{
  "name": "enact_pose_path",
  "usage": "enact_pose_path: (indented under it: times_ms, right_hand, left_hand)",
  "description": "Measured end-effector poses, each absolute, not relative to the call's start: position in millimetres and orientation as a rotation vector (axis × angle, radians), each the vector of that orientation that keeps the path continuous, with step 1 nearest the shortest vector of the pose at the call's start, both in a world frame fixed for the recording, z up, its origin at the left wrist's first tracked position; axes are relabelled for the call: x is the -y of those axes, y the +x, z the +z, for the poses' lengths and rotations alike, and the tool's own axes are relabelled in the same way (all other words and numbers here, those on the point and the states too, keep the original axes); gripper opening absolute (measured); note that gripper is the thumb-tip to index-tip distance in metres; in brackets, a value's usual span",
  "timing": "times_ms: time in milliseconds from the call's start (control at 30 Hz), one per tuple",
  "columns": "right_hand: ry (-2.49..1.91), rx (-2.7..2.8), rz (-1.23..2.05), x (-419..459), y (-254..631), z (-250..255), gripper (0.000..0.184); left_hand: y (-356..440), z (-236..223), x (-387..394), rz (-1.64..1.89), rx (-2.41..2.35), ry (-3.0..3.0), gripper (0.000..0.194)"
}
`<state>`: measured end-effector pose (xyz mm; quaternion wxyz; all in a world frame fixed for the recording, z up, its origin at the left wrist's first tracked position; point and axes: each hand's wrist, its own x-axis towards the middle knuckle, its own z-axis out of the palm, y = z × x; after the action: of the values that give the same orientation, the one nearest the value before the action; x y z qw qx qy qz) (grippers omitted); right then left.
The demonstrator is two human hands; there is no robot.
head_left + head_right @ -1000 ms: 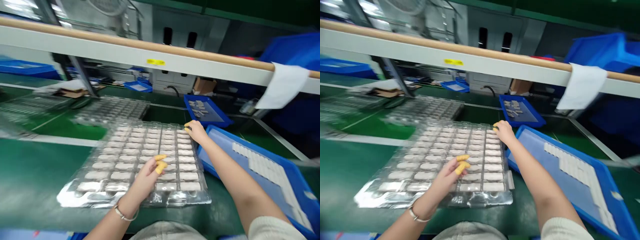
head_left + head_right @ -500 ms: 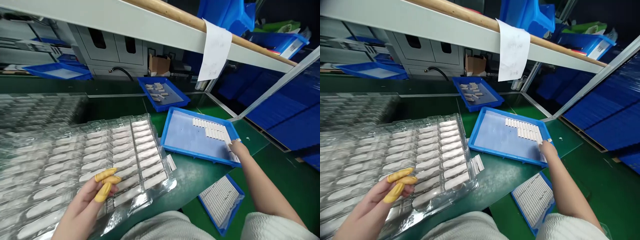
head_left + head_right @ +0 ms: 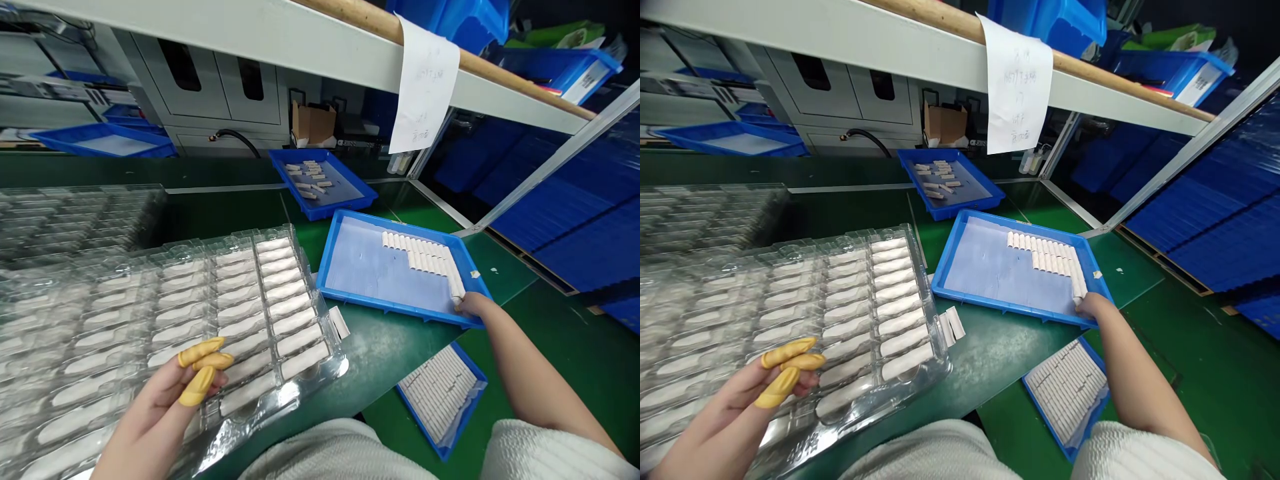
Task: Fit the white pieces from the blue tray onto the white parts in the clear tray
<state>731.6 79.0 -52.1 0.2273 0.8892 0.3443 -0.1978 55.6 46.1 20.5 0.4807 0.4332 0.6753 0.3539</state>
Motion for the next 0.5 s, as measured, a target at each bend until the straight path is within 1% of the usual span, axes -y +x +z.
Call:
enact_pose_path:
  times_ms: [300,500]
  right_hand:
    - [2.4,-1.001,-0.535,-72,731,-56,0.026]
    - [2.389,-1.017,-0.516,-77,734,-43,0.029]
  left_hand:
    - [55,21,-45,0.823,-1.665,1.056,0.074]
    - [63,31,-43,0.861,-1.645,1.078,0.074]
